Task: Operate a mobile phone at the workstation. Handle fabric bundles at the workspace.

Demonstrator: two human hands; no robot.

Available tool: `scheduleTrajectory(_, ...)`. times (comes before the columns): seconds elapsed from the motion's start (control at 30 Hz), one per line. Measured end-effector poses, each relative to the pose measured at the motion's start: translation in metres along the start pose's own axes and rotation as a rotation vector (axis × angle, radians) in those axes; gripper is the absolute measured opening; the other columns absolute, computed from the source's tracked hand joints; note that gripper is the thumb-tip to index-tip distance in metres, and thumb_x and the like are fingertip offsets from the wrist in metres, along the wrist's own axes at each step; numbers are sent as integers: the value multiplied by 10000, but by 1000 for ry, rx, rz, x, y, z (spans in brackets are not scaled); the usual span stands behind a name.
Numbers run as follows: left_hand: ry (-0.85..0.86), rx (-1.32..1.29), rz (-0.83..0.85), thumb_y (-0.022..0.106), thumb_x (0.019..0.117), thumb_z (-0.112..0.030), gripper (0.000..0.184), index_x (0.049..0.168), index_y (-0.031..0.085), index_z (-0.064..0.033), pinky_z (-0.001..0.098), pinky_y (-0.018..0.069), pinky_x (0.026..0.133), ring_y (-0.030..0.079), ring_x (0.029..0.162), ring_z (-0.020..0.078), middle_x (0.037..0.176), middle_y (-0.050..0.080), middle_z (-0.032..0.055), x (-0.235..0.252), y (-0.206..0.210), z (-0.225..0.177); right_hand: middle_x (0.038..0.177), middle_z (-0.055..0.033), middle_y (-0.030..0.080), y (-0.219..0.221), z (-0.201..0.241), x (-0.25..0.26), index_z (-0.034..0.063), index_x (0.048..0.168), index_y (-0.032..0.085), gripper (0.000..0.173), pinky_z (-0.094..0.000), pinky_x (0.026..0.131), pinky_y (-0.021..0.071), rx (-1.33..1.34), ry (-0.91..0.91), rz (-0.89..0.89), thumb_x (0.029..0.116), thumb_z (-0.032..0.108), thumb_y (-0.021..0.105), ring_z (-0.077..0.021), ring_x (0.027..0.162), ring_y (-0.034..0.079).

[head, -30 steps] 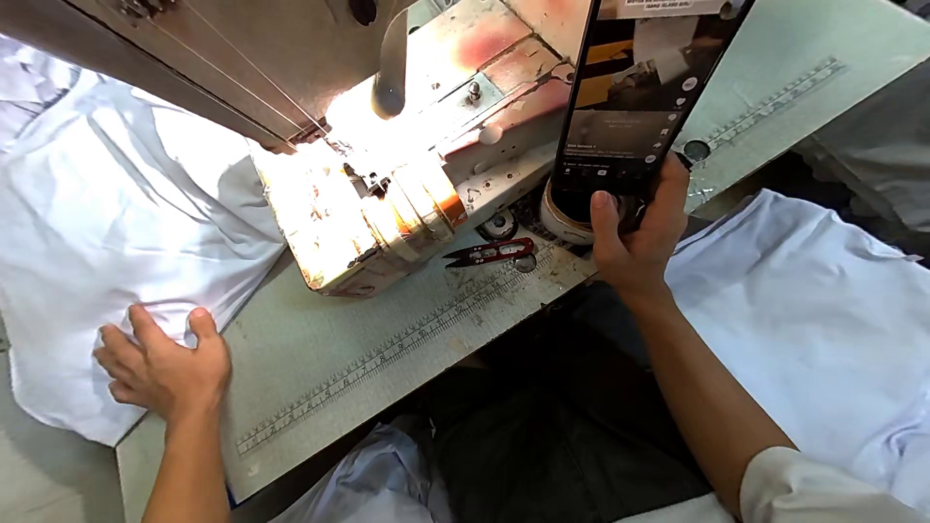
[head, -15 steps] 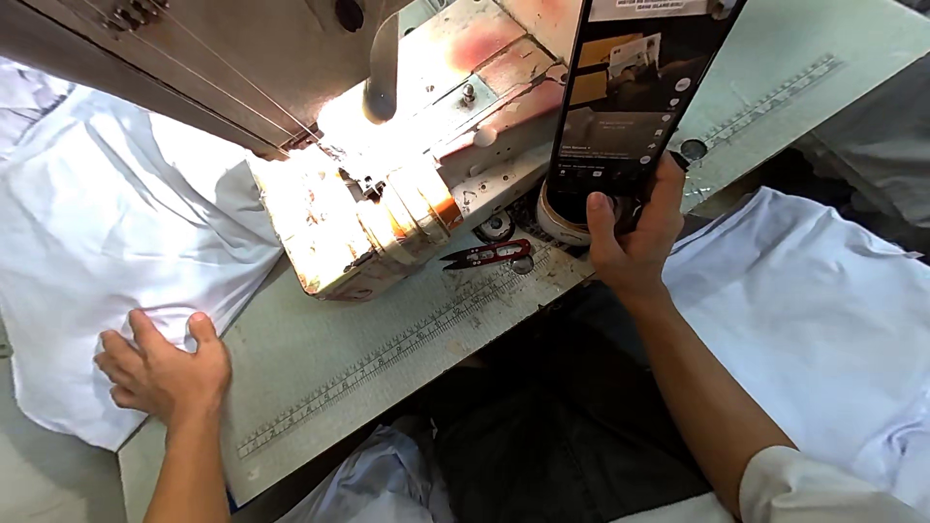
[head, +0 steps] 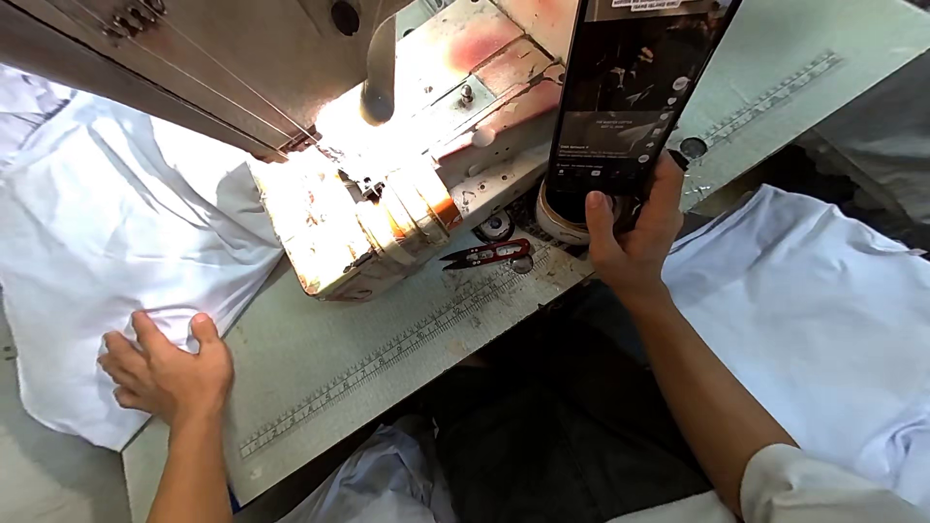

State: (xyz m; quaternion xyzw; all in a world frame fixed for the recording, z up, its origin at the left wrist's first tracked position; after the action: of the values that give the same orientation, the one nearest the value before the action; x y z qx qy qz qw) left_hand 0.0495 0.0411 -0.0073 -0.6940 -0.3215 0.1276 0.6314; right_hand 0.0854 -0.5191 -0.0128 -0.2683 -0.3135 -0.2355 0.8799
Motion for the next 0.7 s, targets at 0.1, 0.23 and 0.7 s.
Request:
scheduleTrajectory(0.1,0,2,1,413,1014,-582,778,1613,308,-97,726,155,1164,143,1546,487,1675,174,273,0,0,0,1235,-210,618,0,0,0,-105,1428,393,593,-343,970,544,-6,3,-2,1019,285,570,-178,1138,644)
scheduleTrajectory(0.23,2,5,1,410,1015,-580,778,1611,311,-92,732,156,1160,150,1545,487,1675,176,271,0,0,0,1234,-206,616,0,0,0,-97,1423,399,580,-345,967,547,1,6,-2,1020,282,571,-178,1138,644)
scheduleTrajectory(0.7,22,-2,3,412,1009,-589,782,1610,318,-98,745,158,1151,147,1540,504,1673,179,274,-1,0,0,1256,-209,613,0,0,0,-106,1437,385,602,-345,971,549,9,13,5,1021,289,569,-175,1145,644)
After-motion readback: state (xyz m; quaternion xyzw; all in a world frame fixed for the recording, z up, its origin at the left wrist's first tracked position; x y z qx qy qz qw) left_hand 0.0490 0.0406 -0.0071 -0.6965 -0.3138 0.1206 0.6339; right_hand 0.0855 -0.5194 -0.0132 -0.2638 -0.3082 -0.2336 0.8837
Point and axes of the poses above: each hand's wrist, its own x-axis towards the middle knuckle, its own y-axis out of the palm, z = x × y, the point moved 5 cm from there along x, towards the middle knuckle
